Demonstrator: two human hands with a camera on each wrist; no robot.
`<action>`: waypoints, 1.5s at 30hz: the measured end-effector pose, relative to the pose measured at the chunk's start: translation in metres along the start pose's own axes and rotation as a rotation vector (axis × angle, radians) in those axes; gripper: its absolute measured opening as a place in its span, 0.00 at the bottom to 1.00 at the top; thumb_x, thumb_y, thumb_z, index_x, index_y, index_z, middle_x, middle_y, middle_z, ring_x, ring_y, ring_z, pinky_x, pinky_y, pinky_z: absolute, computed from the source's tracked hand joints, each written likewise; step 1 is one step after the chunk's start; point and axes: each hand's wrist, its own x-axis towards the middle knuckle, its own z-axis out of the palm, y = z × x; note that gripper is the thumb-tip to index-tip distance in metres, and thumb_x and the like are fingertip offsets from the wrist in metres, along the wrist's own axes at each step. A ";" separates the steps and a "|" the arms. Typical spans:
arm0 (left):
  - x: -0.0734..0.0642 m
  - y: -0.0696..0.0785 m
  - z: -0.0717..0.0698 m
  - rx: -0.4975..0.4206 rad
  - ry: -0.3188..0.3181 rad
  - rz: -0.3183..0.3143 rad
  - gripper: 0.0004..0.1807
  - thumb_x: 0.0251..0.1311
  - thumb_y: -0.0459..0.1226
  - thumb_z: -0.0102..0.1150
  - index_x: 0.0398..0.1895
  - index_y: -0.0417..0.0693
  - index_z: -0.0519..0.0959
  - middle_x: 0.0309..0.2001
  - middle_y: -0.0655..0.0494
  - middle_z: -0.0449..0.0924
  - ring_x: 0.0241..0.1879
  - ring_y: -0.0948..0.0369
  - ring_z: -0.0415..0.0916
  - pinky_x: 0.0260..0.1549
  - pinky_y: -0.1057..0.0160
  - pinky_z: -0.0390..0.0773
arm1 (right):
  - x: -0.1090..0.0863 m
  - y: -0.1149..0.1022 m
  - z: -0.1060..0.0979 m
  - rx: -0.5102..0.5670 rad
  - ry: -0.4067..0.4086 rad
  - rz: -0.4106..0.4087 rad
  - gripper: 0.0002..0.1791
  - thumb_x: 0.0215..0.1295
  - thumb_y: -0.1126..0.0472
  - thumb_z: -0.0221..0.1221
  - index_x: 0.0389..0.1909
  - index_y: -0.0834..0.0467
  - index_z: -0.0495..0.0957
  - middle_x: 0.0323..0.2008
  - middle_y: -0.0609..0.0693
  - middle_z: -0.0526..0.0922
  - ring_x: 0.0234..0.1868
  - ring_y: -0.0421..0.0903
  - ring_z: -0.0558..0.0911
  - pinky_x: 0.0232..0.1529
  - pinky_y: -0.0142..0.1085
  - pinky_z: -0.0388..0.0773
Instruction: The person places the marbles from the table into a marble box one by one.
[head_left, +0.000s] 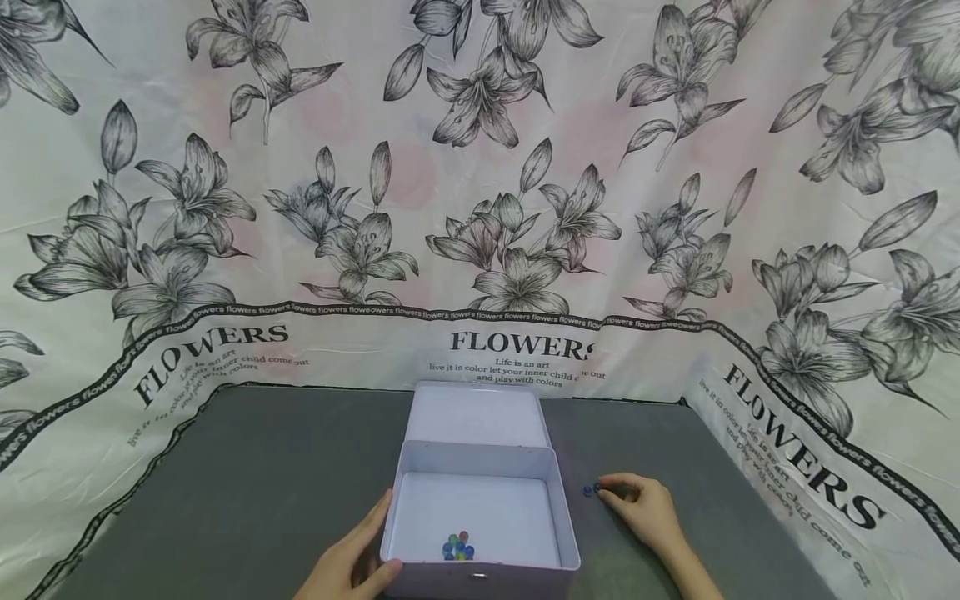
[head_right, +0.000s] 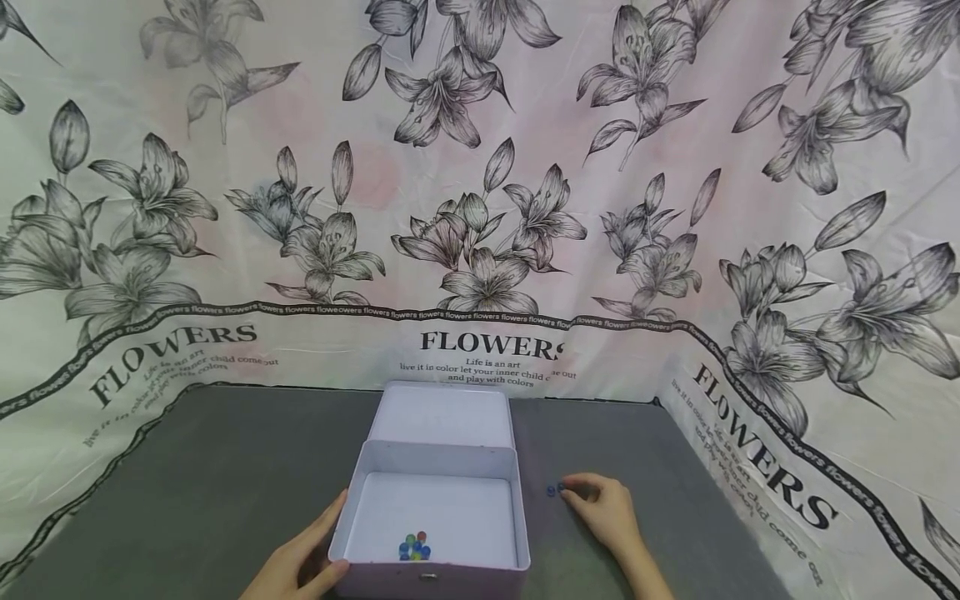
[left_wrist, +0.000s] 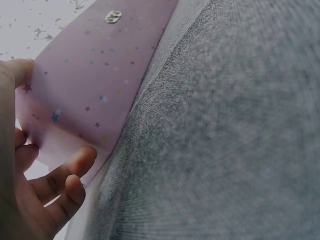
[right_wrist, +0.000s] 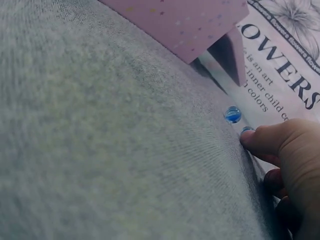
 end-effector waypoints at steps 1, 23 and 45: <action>0.000 0.000 0.000 0.002 0.000 -0.001 0.46 0.71 0.46 0.67 0.84 0.40 0.56 0.79 0.32 0.59 0.23 0.74 0.65 0.22 0.69 0.72 | 0.000 0.000 0.000 -0.001 0.005 -0.003 0.09 0.58 0.65 0.77 0.40 0.53 0.92 0.25 0.40 0.87 0.12 0.34 0.64 0.15 0.29 0.61; 0.000 0.004 0.001 -0.004 0.004 -0.057 0.46 0.71 0.48 0.68 0.85 0.45 0.57 0.80 0.35 0.58 0.22 0.73 0.62 0.21 0.70 0.71 | 0.001 -0.008 -0.005 0.072 0.053 0.016 0.09 0.61 0.63 0.76 0.42 0.57 0.92 0.26 0.47 0.89 0.11 0.32 0.63 0.14 0.28 0.61; -0.001 0.000 0.002 0.006 0.030 -0.006 0.45 0.70 0.45 0.69 0.84 0.41 0.58 0.78 0.33 0.62 0.23 0.73 0.66 0.22 0.69 0.73 | 0.002 -0.087 -0.030 0.241 0.124 -0.080 0.09 0.66 0.63 0.73 0.45 0.60 0.90 0.14 0.42 0.77 0.13 0.32 0.60 0.12 0.32 0.58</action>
